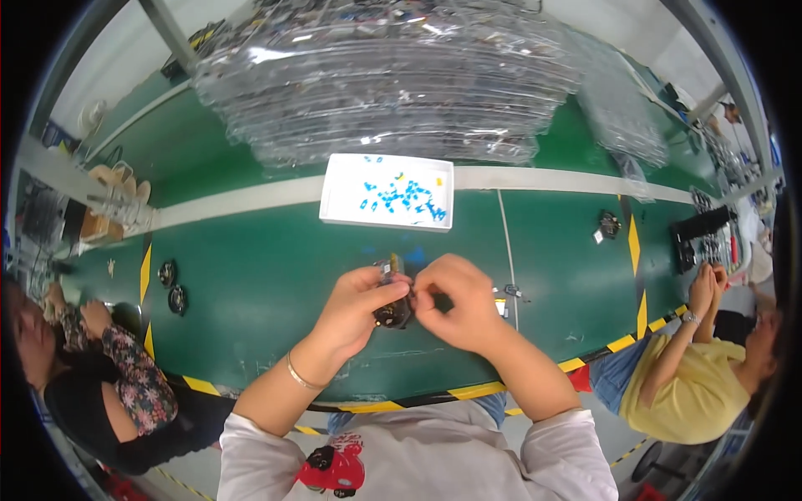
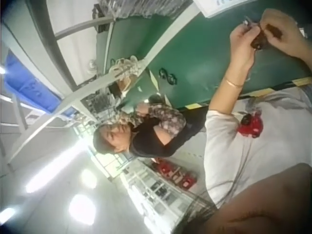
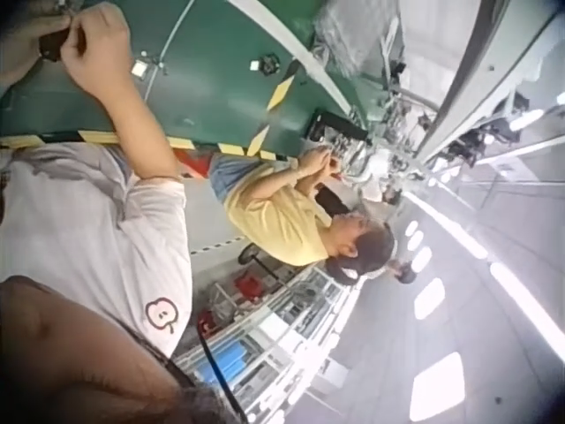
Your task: The person assembles electronic components by hand, placing circuit boards and wires into a housing on an assembly line.
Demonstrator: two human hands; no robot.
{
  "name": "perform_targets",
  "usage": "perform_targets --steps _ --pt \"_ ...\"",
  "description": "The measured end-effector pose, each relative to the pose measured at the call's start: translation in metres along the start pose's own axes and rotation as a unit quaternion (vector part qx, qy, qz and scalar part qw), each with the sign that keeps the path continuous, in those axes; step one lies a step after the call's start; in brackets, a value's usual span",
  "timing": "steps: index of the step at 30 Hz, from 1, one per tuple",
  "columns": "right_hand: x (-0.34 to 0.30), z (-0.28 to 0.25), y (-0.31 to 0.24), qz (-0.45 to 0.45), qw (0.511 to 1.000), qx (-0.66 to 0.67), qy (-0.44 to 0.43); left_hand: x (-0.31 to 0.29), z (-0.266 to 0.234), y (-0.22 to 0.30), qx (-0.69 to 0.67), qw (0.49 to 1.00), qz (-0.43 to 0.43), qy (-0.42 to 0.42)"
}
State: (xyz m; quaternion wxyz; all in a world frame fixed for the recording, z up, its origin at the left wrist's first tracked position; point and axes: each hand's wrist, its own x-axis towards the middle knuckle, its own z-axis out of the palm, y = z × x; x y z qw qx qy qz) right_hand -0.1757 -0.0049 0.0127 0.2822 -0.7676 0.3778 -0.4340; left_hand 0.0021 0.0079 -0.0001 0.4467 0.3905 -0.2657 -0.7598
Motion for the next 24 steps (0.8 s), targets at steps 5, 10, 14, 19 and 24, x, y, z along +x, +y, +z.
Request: perform_targets --steps 5,10,14,19,24 --pt "0.002 -0.006 0.003 0.016 0.999 0.027 0.014 -0.001 -0.002 0.005 -0.037 0.998 -0.041 -0.011" --pt "0.002 0.004 -0.004 -0.070 0.996 -0.058 0.012 -0.001 -0.002 0.003 -0.046 0.998 -0.037 0.015" --pt "0.000 0.005 -0.004 -0.033 0.999 -0.035 0.000 0.000 -0.002 0.003 -0.024 0.999 -0.037 0.001" --pt "0.004 -0.006 0.001 0.060 0.998 0.009 0.011 0.001 -0.003 0.004 -0.002 0.998 -0.032 -0.044" --pt "0.003 -0.004 -0.001 0.037 0.998 0.047 -0.012 0.001 -0.001 0.004 -0.002 0.999 -0.022 -0.030"
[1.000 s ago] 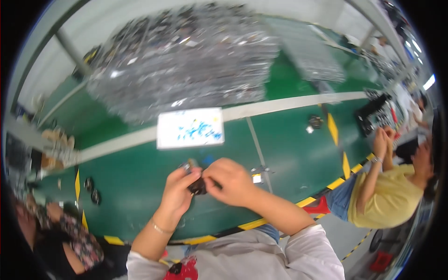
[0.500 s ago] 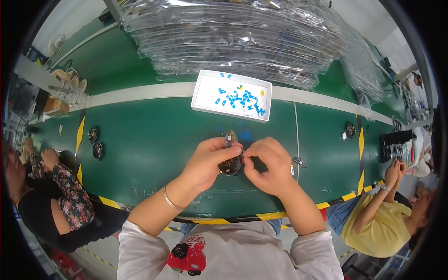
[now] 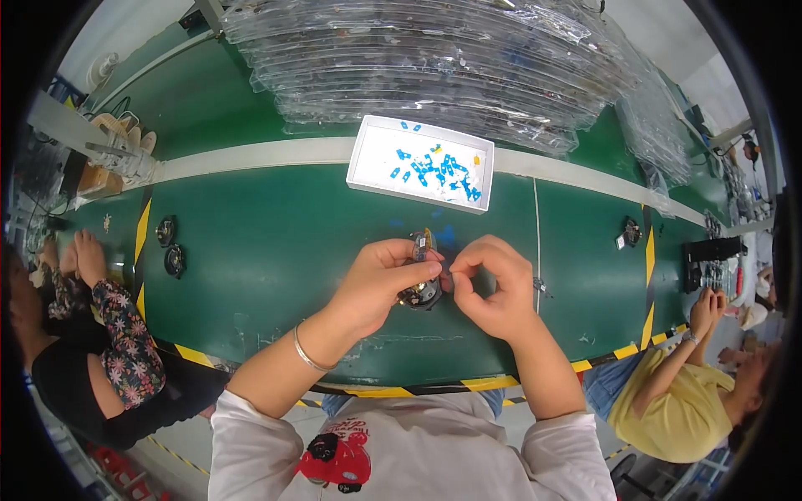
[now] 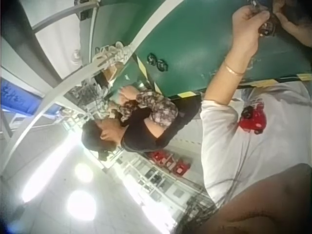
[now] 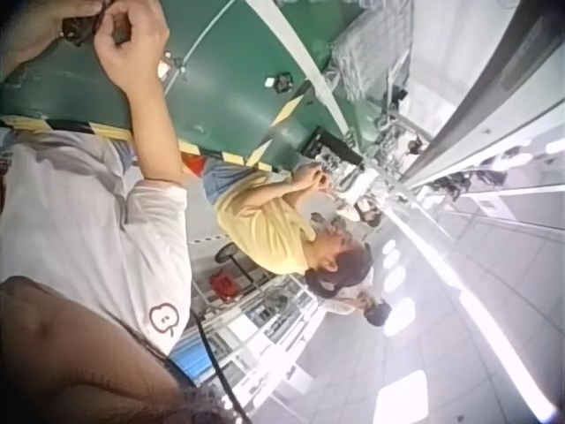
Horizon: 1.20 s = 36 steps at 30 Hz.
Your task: The person assembles electronic components by hand, placing circuit boards and wires into a housing on an assembly line.
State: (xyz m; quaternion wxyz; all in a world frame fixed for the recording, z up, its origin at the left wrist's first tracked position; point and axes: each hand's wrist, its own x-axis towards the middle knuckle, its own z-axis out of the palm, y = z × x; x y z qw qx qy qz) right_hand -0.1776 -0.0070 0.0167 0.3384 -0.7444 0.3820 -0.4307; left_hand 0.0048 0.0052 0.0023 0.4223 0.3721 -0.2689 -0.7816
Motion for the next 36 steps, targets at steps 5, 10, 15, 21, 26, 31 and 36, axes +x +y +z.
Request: perform_targets --steps 5,10,15,21,26,31,36 --pt "0.002 0.005 -0.003 -0.028 0.999 -0.032 0.010 0.001 -0.001 -0.004 -0.007 0.999 0.024 0.028" --pt "0.000 0.004 0.003 -0.075 0.994 -0.083 0.013 0.002 -0.003 -0.005 -0.005 0.999 0.037 0.022" --pt "0.004 0.004 0.006 -0.026 0.998 -0.053 0.015 0.000 0.000 -0.001 0.020 0.999 0.039 -0.006" --pt "0.002 0.006 0.004 -0.065 0.994 -0.089 0.022 -0.001 0.000 -0.001 0.035 0.999 0.033 -0.009" --pt "-0.001 0.009 0.000 -0.072 0.992 -0.084 0.059 -0.001 0.002 -0.007 0.049 0.994 0.082 0.055" --pt "0.001 0.008 0.000 -0.082 0.993 -0.073 0.045 -0.002 0.002 -0.005 -0.007 0.997 0.050 0.060" --pt "0.000 0.007 0.001 -0.088 0.992 -0.078 0.036 -0.002 0.002 -0.003 -0.036 0.998 0.025 0.046"
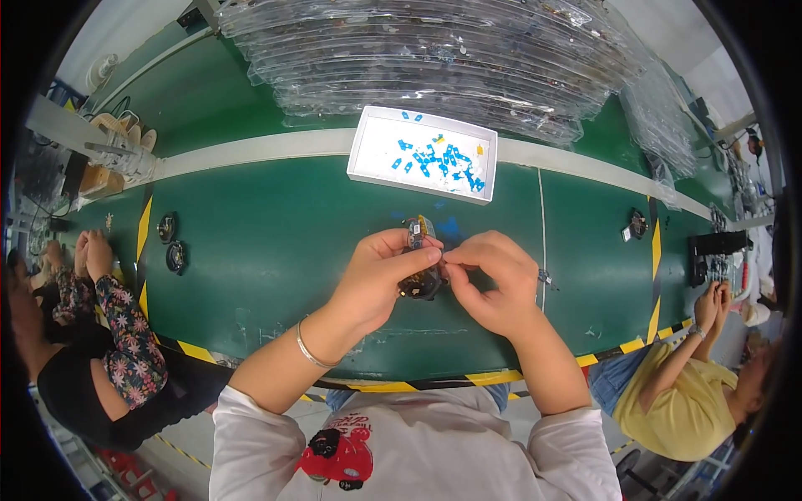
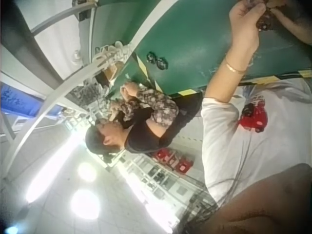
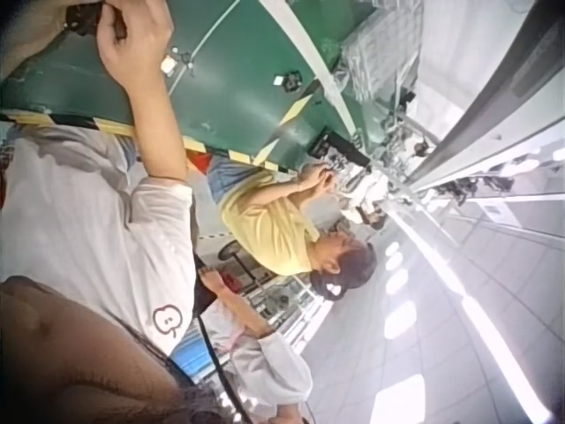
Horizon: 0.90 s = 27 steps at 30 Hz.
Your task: The person assembles electronic components by hand, placing circuit boards and wires into a housing on an assembly line.
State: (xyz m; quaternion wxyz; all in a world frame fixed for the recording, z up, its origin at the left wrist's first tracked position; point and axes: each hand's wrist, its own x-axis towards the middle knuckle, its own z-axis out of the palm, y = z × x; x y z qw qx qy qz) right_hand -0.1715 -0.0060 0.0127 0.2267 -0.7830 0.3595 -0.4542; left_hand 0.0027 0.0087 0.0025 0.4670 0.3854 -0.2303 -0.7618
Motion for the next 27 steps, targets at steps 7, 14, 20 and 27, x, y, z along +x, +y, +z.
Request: perform_targets --steps 7,14,20,27 --pt "0.000 0.002 -0.003 0.013 1.000 -0.003 -0.002 0.002 -0.001 -0.001 0.001 1.000 0.002 -0.001" --pt "0.004 -0.006 0.000 0.102 0.994 0.046 -0.008 0.003 -0.003 -0.001 0.027 0.999 -0.013 -0.043" --pt "0.001 -0.025 0.026 0.049 0.963 -0.208 -0.161 0.004 0.000 0.001 0.032 0.999 0.022 -0.003" --pt "0.006 -0.040 0.018 0.108 0.981 -0.137 -0.086 0.004 -0.003 0.002 0.060 0.998 0.027 -0.002"
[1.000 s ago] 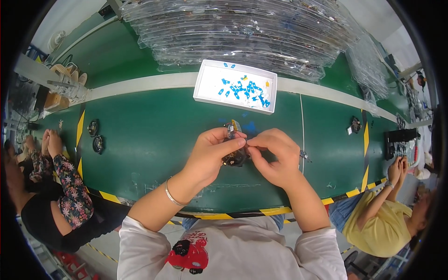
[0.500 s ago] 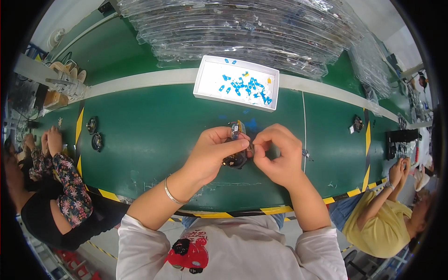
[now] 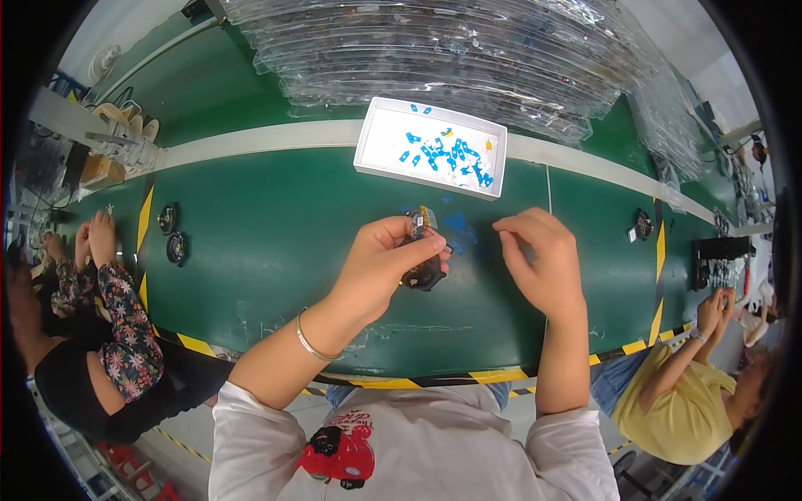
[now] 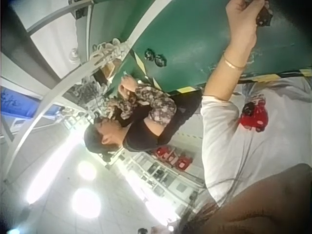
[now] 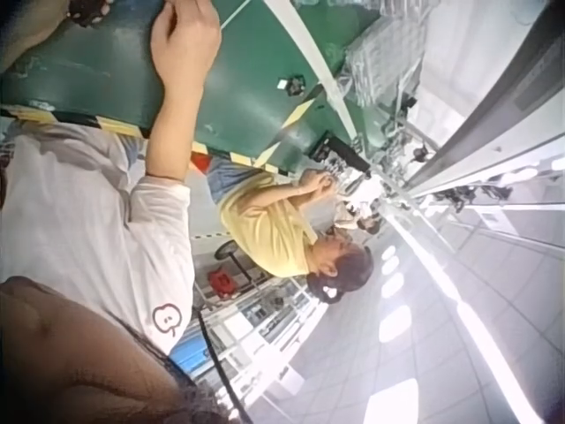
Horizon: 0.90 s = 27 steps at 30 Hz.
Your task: The person assembles electronic components by hand, placing circuit boards and wires into a housing on an assembly line.
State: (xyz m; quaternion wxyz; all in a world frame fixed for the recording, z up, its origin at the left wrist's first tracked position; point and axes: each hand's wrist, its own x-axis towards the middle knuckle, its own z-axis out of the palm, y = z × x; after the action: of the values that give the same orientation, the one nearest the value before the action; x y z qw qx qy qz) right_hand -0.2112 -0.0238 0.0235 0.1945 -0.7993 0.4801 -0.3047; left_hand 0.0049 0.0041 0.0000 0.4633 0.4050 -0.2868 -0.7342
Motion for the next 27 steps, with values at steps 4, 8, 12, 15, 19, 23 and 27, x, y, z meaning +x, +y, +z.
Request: perform_targets --steps 4,8,12,15,19,23,27 --pt "-0.006 0.019 -0.029 -0.032 0.990 0.132 0.037 -0.002 0.002 -0.002 0.005 1.000 -0.005 -0.002" --pt "-0.008 0.032 -0.040 -0.060 0.990 0.113 0.055 -0.004 0.000 -0.005 0.019 1.000 0.003 0.005" --pt "-0.009 0.027 -0.036 0.001 0.988 0.133 0.075 -0.003 0.004 0.004 0.011 0.999 -0.029 -0.023" --pt "-0.011 0.025 -0.031 0.087 0.973 0.199 0.079 -0.009 0.011 0.015 0.019 0.995 -0.077 -0.056" --pt "-0.012 0.020 -0.032 0.031 0.976 0.209 0.046 -0.014 0.016 0.009 0.064 0.996 -0.027 -0.048" --pt "-0.009 0.025 -0.039 -0.059 0.985 0.140 0.083 -0.016 0.016 0.009 0.066 0.996 -0.009 -0.060" --pt "-0.010 0.031 -0.039 -0.104 0.980 0.100 0.135 -0.021 0.018 0.010 0.058 0.996 0.015 -0.065"
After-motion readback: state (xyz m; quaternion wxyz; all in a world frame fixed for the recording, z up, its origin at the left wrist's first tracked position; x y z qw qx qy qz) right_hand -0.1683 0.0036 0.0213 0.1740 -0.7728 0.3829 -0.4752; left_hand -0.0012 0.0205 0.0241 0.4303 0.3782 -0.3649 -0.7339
